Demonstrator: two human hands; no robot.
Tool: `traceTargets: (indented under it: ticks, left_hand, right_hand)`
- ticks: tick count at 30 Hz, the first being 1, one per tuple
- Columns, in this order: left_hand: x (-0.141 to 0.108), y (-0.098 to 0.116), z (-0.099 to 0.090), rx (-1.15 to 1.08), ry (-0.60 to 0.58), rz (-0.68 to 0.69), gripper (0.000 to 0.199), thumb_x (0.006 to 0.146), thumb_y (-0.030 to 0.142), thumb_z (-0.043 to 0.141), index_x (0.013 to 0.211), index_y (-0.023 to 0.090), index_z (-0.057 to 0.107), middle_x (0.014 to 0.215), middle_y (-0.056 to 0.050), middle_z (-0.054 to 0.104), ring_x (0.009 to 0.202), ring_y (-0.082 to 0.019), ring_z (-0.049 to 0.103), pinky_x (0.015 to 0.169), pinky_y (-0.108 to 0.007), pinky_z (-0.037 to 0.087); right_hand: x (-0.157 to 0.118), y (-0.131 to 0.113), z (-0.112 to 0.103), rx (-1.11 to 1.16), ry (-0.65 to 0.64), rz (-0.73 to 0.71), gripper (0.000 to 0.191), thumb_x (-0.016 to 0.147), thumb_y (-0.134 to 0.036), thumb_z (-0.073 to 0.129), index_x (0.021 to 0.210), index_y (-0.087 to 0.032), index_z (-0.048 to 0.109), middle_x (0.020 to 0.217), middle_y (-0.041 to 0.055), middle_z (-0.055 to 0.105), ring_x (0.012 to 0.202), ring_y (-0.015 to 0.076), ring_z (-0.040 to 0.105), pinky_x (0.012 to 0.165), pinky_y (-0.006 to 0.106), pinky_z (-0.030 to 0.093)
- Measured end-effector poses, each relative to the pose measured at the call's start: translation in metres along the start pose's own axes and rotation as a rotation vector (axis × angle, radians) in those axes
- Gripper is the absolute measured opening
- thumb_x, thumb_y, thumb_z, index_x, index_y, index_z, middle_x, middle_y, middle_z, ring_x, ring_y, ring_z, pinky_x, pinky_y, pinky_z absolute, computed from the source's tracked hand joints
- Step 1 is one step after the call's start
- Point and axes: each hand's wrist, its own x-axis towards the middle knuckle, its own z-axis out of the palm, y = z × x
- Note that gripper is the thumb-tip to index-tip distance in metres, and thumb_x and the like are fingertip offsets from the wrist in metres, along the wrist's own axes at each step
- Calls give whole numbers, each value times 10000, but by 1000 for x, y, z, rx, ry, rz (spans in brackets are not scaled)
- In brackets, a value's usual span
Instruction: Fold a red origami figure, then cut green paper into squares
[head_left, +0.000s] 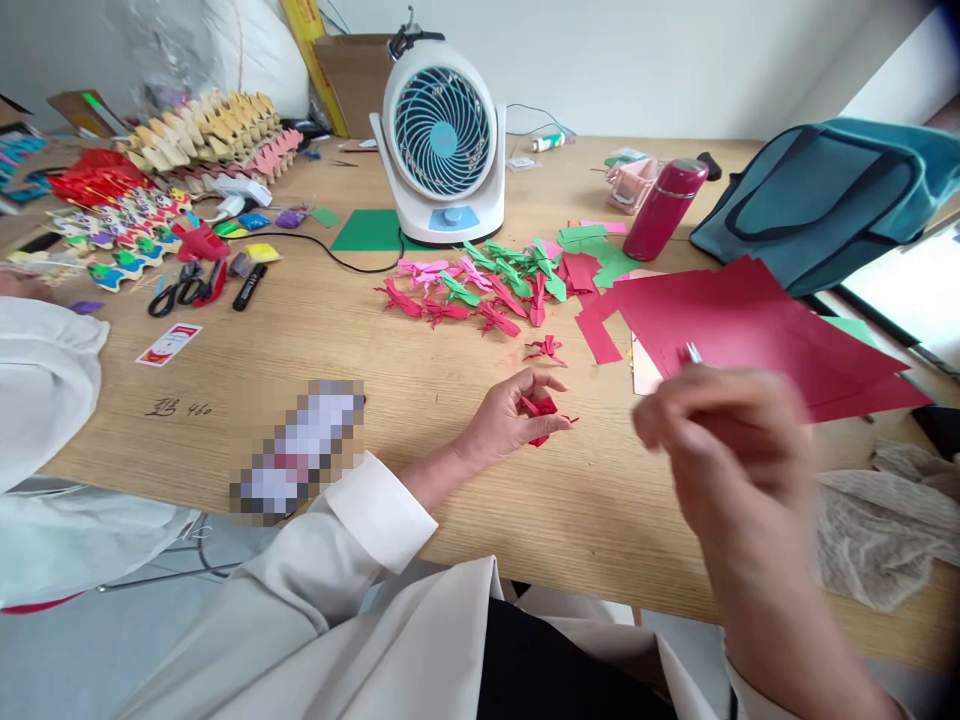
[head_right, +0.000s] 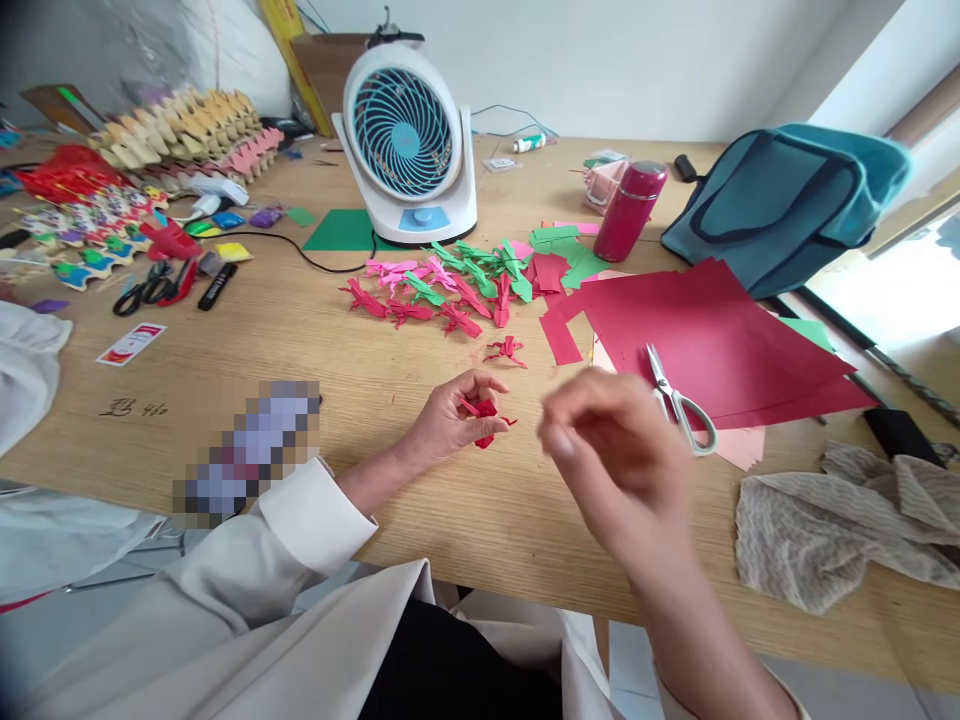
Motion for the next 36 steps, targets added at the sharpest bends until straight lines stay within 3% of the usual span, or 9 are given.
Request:
traceTargets:
  ticks: [3,6,13,17,22,25,36]
  left_hand:
    - [-1,-2,0,24,18,44,530,677,371,836,1074,198,531,704,75,519,498,-47,508,467,-168,429]
    - [-1,-4,-1,82,41,74,530,679,367,833,1065,217,501,734,79,480,508,-39,485,463,-157,433]
    - [-3,-6,-2,157,-27,122,501,679,348,831,1041,225,508,754,75,452,558,-50,508,477,-154,438]
    - [-3,-2,-2,191,-41,100,510,668,343,837,1050,212,526,734,66,522,573,-67,533,537,-181,457]
    - [2,2,-4,287,8,95,164,810,288,685,886,156,624,745,-7,648,678,-113,605,672,-233,494]
    - [4,1,-6,268,10,91,114,830,260,642,813,147,646,782,-30,681,722,-130,635,708,-245,509]
    - [3,-7,-4,211,13,55,156,813,293,680,820,146,628,715,-5,646,658,-117,608,645,-231,487]
  right_hand:
    - [11,33,13,111,-10,159,168,862,-380,686,950,-244,641,832,13,580,722,139,543,642,266,481]
    - [14,59,22,206,-142,372,269,848,-446,680,991,-219,656,871,28,619,716,137,548,653,276,475]
    - [10,71,29,417,-226,607,312,738,-474,771,797,-189,656,703,-6,614,609,108,540,611,266,457]
    - [13,72,30,316,-161,548,360,706,-513,780,735,-185,636,618,-15,594,560,108,521,565,264,440]
    - [15,75,26,142,-20,413,378,744,-557,734,742,-195,626,599,-11,577,547,115,508,526,258,422]
    - [14,79,25,116,19,371,378,759,-566,717,744,-203,615,612,-7,575,553,122,511,527,262,429]
    - [13,79,29,167,-47,366,331,778,-524,721,802,-208,627,673,4,618,598,134,536,550,268,429]
